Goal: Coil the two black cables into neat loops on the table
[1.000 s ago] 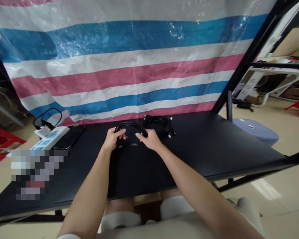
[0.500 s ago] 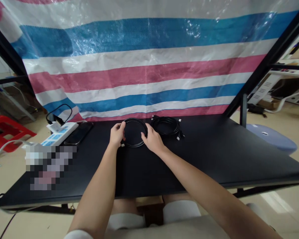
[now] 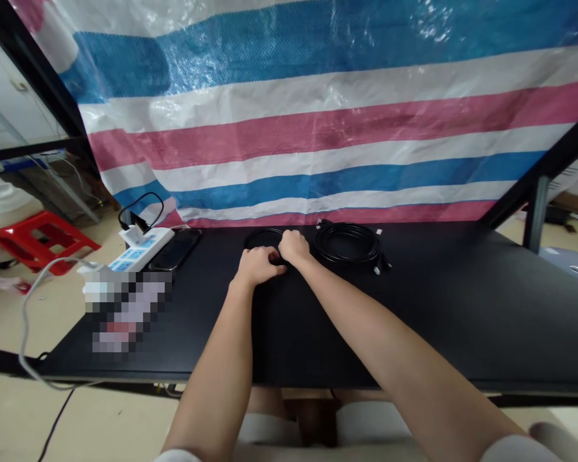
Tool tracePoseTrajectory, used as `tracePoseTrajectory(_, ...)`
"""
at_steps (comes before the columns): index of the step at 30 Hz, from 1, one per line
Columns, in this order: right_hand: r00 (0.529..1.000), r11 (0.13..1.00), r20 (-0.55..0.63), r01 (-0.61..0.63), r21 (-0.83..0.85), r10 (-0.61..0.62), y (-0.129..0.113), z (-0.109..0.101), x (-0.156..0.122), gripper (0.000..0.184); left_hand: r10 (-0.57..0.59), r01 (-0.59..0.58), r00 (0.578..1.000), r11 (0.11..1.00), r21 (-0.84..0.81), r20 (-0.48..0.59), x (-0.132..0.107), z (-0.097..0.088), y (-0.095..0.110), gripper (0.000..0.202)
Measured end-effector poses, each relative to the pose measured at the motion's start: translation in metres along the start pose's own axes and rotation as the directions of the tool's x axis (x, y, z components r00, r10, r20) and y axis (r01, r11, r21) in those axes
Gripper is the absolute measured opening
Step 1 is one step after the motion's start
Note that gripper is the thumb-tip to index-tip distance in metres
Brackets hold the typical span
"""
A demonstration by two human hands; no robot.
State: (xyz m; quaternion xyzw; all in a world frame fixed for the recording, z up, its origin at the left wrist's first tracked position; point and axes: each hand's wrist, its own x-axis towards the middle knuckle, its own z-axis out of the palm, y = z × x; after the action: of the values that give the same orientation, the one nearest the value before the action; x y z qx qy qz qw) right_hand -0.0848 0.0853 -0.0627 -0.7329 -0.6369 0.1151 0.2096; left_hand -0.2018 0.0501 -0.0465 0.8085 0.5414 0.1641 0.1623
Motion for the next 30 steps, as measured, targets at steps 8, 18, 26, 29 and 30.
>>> tracePoseTrajectory(8,0.97,0.974,-0.175,0.189,0.122,-0.166,-0.002,0.017,0.002,0.032,-0.21,0.231,0.97,0.954,0.192,-0.12,0.002,-0.001,-0.004,0.034)
tracePoseTrajectory(18,0.716,0.763,-0.332,0.646,-0.019,-0.615,0.026,-0.013,-0.07,0.029,-0.191,0.246,0.842,0.968,0.043,-0.504,0.0,0.016,0.0,0.028)
tracePoseTrajectory(26,0.374,0.427,-0.44,0.904,-0.024,-0.816,0.077,-0.077,-0.151,0.016,0.538,-0.51,0.8,0.843,0.171,-0.268,-0.018,0.014,0.069,0.016)
tracePoseTrajectory(29,0.391,0.412,-0.403,0.911,0.039,-0.827,0.092,-0.091,-0.171,0.015,0.626,-0.641,0.744,0.767,0.015,-0.233,-0.046,-0.003,0.091,0.017)
tracePoseTrajectory(30,0.411,0.421,-0.403,0.905,0.068,-0.818,0.095,-0.095,-0.181,0.015,0.63,-0.668,0.73,0.739,-0.083,-0.264,-0.061,-0.01,0.098,0.019)
